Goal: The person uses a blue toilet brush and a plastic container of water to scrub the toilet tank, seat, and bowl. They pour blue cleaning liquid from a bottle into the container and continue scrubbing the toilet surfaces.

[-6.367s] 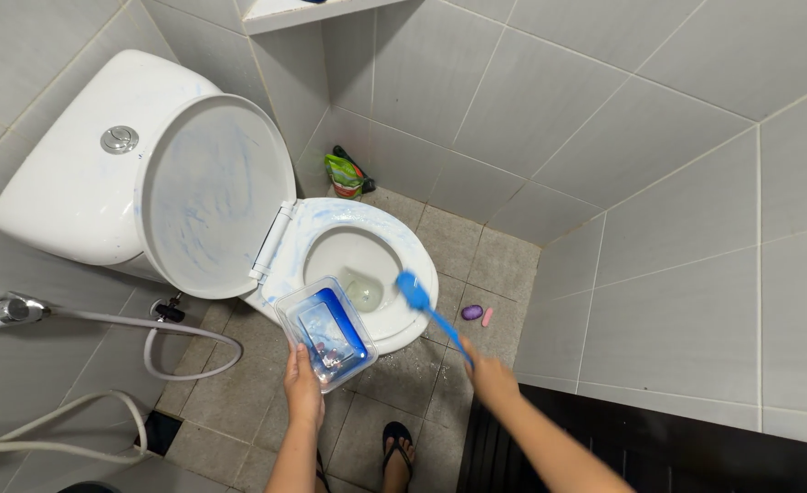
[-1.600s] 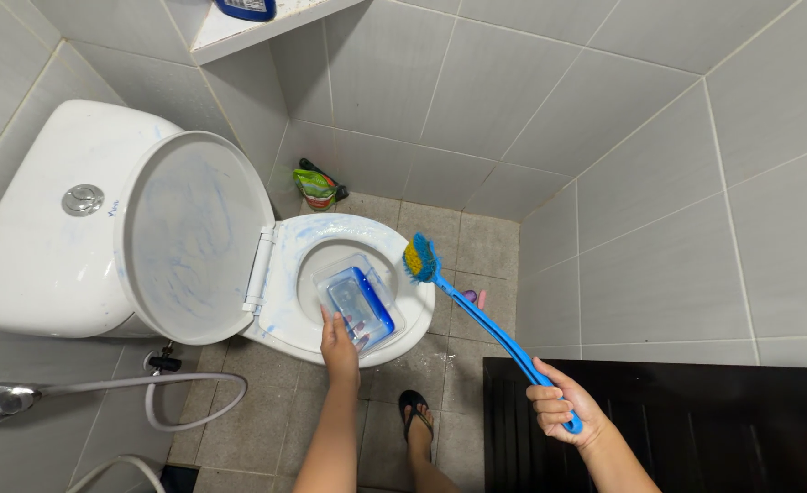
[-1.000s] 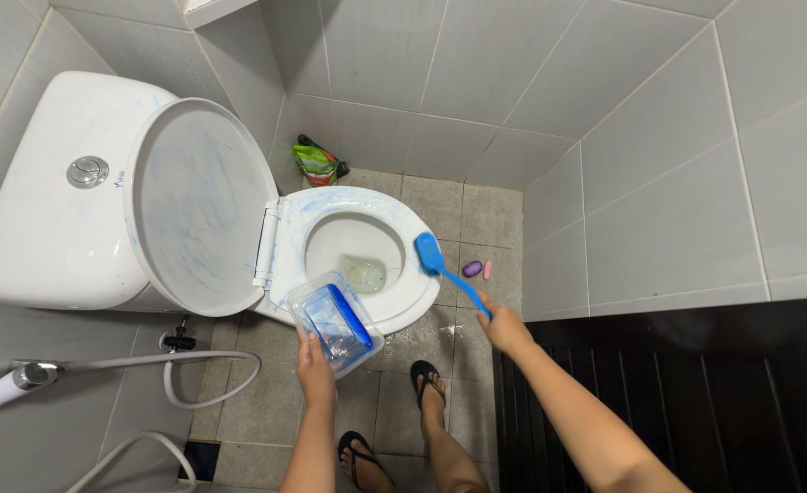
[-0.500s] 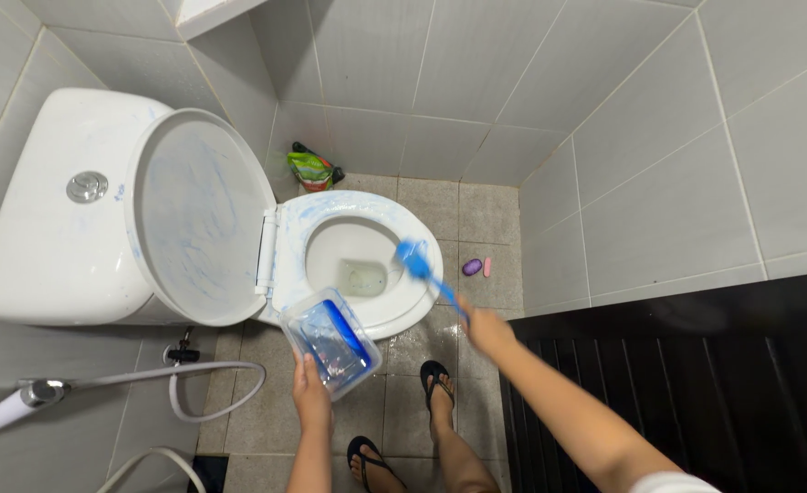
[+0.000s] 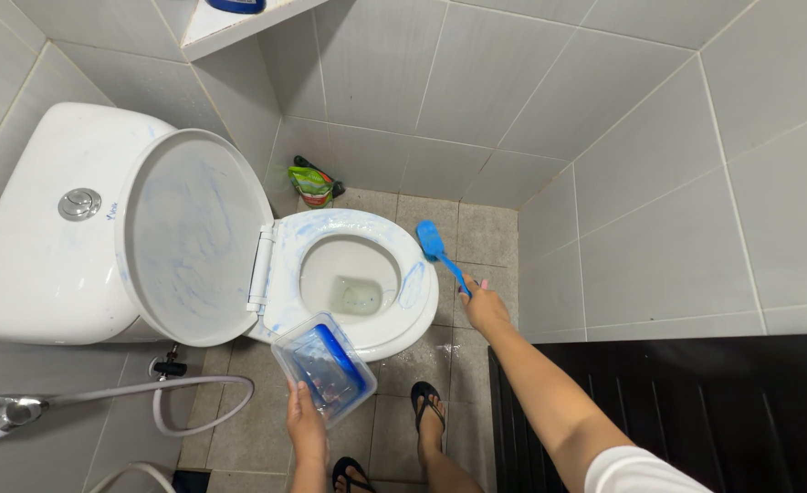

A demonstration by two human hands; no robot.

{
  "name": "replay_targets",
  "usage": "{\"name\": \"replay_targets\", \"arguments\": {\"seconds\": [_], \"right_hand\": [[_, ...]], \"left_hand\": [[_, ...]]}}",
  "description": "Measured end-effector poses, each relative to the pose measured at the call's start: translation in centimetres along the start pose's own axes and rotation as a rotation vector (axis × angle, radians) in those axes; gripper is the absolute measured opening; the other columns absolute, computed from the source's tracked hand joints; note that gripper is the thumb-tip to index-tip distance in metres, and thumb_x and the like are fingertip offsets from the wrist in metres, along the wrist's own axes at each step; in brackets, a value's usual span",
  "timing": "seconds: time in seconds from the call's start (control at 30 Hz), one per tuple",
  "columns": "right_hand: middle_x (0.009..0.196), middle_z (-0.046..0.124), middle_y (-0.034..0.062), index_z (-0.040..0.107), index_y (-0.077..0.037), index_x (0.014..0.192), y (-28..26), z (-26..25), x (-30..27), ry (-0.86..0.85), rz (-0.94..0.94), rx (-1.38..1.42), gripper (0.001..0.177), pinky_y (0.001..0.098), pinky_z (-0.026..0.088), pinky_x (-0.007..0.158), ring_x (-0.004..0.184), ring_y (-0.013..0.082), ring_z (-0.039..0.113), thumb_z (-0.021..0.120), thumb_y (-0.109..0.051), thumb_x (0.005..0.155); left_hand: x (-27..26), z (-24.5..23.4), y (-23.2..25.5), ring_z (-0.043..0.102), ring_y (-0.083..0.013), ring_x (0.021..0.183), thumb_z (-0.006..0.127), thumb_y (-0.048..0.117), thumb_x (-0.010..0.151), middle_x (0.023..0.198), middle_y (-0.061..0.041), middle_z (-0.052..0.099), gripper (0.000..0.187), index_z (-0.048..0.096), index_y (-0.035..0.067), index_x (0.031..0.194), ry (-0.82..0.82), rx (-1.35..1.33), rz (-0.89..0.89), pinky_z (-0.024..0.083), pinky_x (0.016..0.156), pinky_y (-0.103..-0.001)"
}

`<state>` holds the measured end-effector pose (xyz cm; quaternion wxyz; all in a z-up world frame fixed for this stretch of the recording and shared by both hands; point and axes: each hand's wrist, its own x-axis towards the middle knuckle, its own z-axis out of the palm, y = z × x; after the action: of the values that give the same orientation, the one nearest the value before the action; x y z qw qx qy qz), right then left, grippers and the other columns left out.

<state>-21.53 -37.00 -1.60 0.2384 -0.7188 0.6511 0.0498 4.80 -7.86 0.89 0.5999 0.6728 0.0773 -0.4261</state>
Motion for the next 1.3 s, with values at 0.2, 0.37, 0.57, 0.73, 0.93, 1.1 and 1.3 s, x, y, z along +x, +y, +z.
{"name": "replay_targets", "arguments": {"seconds": [0.2, 0.37, 0.57, 0.73, 0.93, 1.1, 1.3], "right_hand": [[0.085, 0.073, 0.0217, 0.041, -0.040, 0.150, 0.5, 1.4, -5.2, -0.016, -0.159, -0.039, 0.054, 0.0566, 0.057, 0.075, 0.081, 0.0443, 0.071, 0.058, -0.033, 0.099], [0.080, 0.073, 0.0199, 0.036, -0.043, 0.151, 5.2, 2.4, -13.3, -0.195, -0.161, -0.142, 0.059, 0.0525, 0.060, 0.073, 0.078, 0.0401, 0.073, 0.059, -0.035, 0.098], [0.088, 0.073, 0.0196, 0.042, -0.036, 0.149, 0.5, 1.8, -1.4, 0.003, -0.164, -0.103, 0.053, 0.0568, 0.058, 0.073, 0.081, 0.0437, 0.071, 0.058, -0.034, 0.099], [0.087, 0.073, 0.0179, 0.043, -0.037, 0.150, 1.1, 1.2, -2.1, -0.033, -0.257, -0.130, 0.055, 0.0553, 0.059, 0.070, 0.078, 0.0419, 0.072, 0.057, -0.027, 0.098], [0.084, 0.073, 0.0187, 0.028, -0.046, 0.154, 6.4, 2.1, -13.9, -0.322, -0.311, -0.297, 0.062, 0.0521, 0.060, 0.074, 0.078, 0.0392, 0.073, 0.057, -0.036, 0.099], [0.086, 0.074, 0.0197, 0.032, -0.042, 0.153, 3.5, 2.9, -9.7, -0.168, -0.188, -0.232, 0.060, 0.0530, 0.060, 0.074, 0.081, 0.0407, 0.073, 0.057, -0.039, 0.100], [0.089, 0.073, 0.0219, 0.031, -0.045, 0.155, 1.1, 8.2, -18.5, -0.254, -0.206, -0.086, 0.063, 0.0547, 0.057, 0.079, 0.084, 0.0432, 0.071, 0.058, -0.039, 0.098]], "left_hand": [[0.5, 1.8, -0.9, 0.062, -0.0301, 0.121, 0.041, 0.036, 0.105, 0.143, -0.012, 0.057, 0.055, 0.038, 0.023, 0.159, -0.008, -0.022, -0.025, 0.057, 0.099, -0.051], [0.4, 2.2, -0.3, 0.058, -0.0302, 0.129, 0.042, 0.037, 0.105, 0.149, -0.013, 0.053, 0.056, 0.037, 0.024, 0.159, 0.018, -0.001, -0.017, 0.053, 0.103, -0.052], [0.2, 2.7, 0.8, 0.059, -0.0296, 0.128, 0.040, 0.037, 0.105, 0.149, -0.012, 0.053, 0.057, 0.033, 0.024, 0.160, 0.016, -0.028, -0.025, 0.053, 0.104, -0.050], [-0.3, 2.5, 1.0, 0.064, -0.0262, 0.116, 0.041, 0.037, 0.105, 0.138, -0.013, 0.060, 0.056, 0.038, 0.022, 0.159, 0.023, -0.039, 0.001, 0.057, 0.095, -0.047], [0.2, 1.3, 0.9, 0.065, -0.0271, 0.113, 0.043, 0.036, 0.105, 0.138, -0.013, 0.060, 0.056, 0.040, 0.019, 0.158, -0.036, -0.070, 0.045, 0.060, 0.090, -0.047], [0.1, -0.6, 0.5, 0.062, -0.0254, 0.121, 0.043, 0.037, 0.104, 0.144, -0.008, 0.056, 0.057, 0.037, 0.022, 0.159, -0.063, -0.034, 0.054, 0.058, 0.094, -0.046], [-0.2, -4.3, 0.5, 0.060, -0.0250, 0.122, 0.046, 0.038, 0.103, 0.145, -0.009, 0.055, 0.059, 0.038, 0.023, 0.159, -0.071, -0.016, 0.031, 0.056, 0.093, -0.046]]}}
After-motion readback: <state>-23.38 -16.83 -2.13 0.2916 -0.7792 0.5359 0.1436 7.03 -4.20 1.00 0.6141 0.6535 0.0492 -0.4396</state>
